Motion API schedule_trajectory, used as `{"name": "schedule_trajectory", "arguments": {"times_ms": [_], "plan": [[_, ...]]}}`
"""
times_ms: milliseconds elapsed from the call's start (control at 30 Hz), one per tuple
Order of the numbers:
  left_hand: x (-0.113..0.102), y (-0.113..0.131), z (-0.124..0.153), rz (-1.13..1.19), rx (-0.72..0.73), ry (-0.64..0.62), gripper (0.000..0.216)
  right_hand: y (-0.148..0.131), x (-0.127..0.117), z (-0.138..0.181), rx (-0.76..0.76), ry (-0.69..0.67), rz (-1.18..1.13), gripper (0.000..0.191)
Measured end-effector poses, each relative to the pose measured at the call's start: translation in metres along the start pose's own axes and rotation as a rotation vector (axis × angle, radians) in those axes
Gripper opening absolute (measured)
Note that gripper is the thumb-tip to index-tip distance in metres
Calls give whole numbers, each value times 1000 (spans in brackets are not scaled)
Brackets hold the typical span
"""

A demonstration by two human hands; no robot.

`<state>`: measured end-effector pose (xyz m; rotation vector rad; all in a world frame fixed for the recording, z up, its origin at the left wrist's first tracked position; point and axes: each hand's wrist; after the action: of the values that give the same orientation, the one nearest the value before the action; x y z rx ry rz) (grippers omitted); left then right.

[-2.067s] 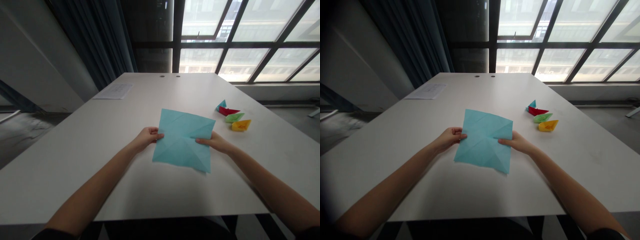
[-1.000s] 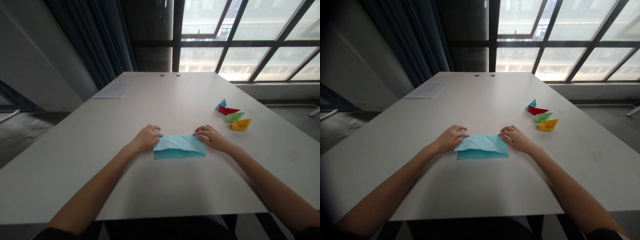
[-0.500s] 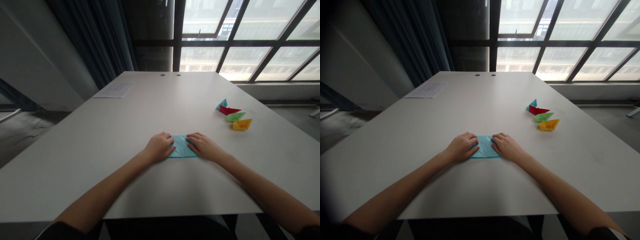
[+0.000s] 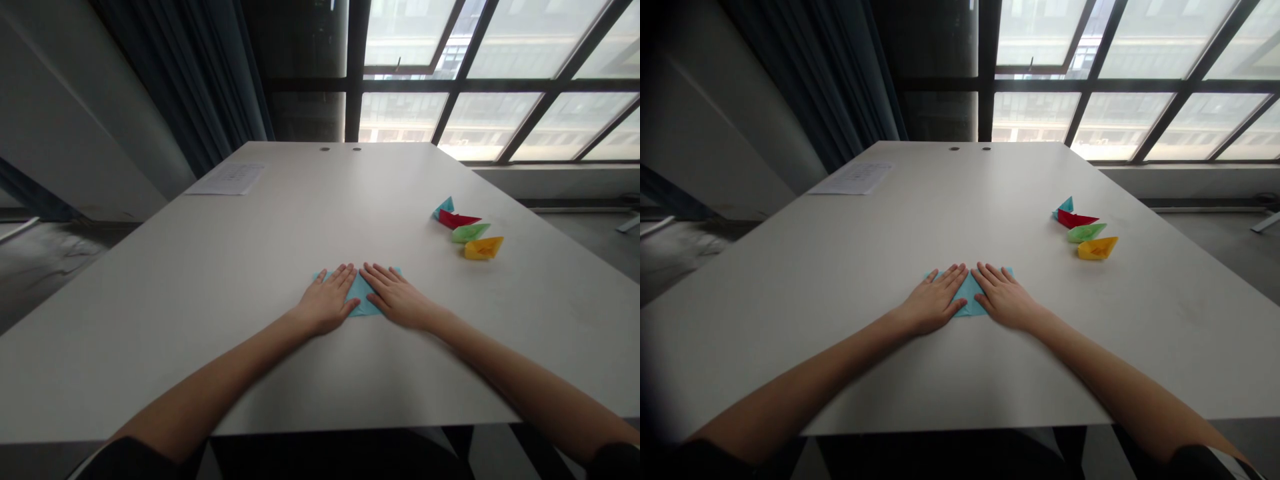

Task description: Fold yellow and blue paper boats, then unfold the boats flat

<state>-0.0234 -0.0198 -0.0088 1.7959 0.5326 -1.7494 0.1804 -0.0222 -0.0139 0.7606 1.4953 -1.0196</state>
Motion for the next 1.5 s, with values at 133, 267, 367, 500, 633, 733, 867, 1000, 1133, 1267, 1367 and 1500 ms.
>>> {"name": "schedule_trajectory", "arguments": {"times_ms": [133, 267, 367, 500, 633, 733, 867, 1000, 1133, 1267, 1367, 1500], "plan": [[-3, 1, 0, 25, -38, -38, 65, 1, 1, 1, 20, -25, 11, 58], [-5, 0, 2, 41, -119, -45, 74, 3, -3, 3, 51, -71, 7, 64], [-7, -2, 6, 46, -166, -55, 81, 9, -8, 6, 90, -117, -1, 70], [-11, -7, 13, 21, -234, -107, 94, 27, -14, 11, 130, -209, -7, 78], [-11, -10, 16, -29, -318, -147, 106, 44, -15, 14, 119, -257, -1, 85], [-10, -11, 16, -67, -337, -114, 107, 48, -14, 15, 101, -229, -5, 87], [-14, -6, 14, -86, -131, -18, 105, 41, -13, 12, 112, -188, -2, 88], [-20, 2, 11, -24, 68, 62, 100, 31, -14, 8, 107, -121, 1, 85], [-21, 5, 11, 13, 59, 79, 84, 28, -18, 7, 83, -74, -37, 74], [-26, 3, 12, 31, 25, 92, 65, 28, -26, 6, 86, 17, -92, 64], [-32, 2, 13, 72, -8, 113, 55, 29, -30, 5, 82, 74, -125, 59], [-38, 0, 13, 143, -61, 117, 50, 29, -30, 5, 83, 105, -157, 56]]}}
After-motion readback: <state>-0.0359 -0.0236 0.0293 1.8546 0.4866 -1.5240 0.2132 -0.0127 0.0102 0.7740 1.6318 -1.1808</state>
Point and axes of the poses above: each hand's wrist, its own z-axis away from the middle knuckle, its own x-axis out of the palm, y = z × x, and after that the axes turned 11 degrees about x, right-handed
